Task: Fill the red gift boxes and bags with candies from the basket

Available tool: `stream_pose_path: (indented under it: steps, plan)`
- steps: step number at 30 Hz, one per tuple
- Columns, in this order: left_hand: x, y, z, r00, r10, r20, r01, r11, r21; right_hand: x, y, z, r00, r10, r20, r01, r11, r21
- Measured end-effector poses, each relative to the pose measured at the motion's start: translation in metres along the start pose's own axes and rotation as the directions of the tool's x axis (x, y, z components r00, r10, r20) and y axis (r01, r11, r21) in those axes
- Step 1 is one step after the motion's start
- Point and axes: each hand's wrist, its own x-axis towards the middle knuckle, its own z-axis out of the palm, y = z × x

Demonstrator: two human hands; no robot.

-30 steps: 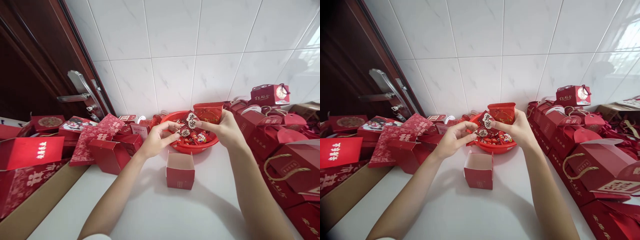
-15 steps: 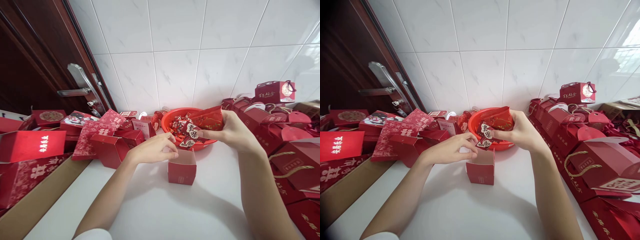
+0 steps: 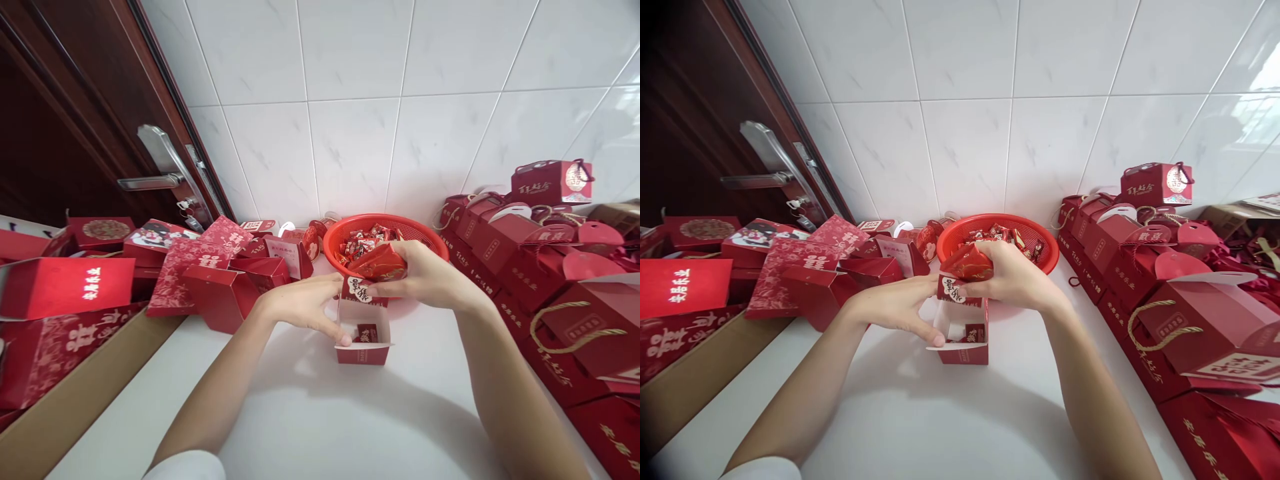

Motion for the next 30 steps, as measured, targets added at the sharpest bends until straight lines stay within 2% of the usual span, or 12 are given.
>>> stream_pose_path:
  steps: [4, 9, 15, 19, 21, 25, 30]
  plan:
    - [-0.001, 0.001, -0.001, 0.993, -0.088, 0.074, 0.085, 0.996, 0.034, 0.003, 0.007, 0.005, 0.996, 0.031, -0.087, -0.045, 0.984, -0.170]
    - [-0.003, 0.005, -0.002, 0.989, -0.107, 0.103, 0.102, 0.993, 0.056, 0.002, -0.003, 0.007, 0.985, 0.000, -0.175, 0.001, 1.000, 0.007]
    - [-0.002, 0.005, 0.002, 0.999, -0.021, 0.046, 0.021, 1.000, 0.001, -0.002, -0.007, 0.003, 0.997, 0.051, -0.065, -0.044, 0.995, 0.094]
    - [0.000, 0.001, 0.003, 0.998, 0.052, 0.020, -0.051, 0.998, -0.046, -0.001, -0.002, 0.005, 0.998, 0.023, -0.053, -0.018, 0.996, 0.091]
    - [0.001, 0.000, 0.003, 0.998, 0.047, 0.031, -0.046, 0.997, -0.054, -0.001, -0.001, 0.007, 1.000, 0.023, -0.013, -0.022, 0.998, 0.054]
    - [0.001, -0.001, 0.002, 0.999, -0.018, 0.044, 0.020, 0.999, -0.030, 0.000, 0.001, 0.013, 0.987, 0.108, 0.122, -0.096, 0.991, -0.099]
    - [-0.001, 0.002, 0.001, 0.997, -0.050, 0.050, 0.051, 0.999, -0.014, 0.000, 0.004, 0.013, 0.991, 0.127, 0.040, -0.116, 0.969, -0.218]
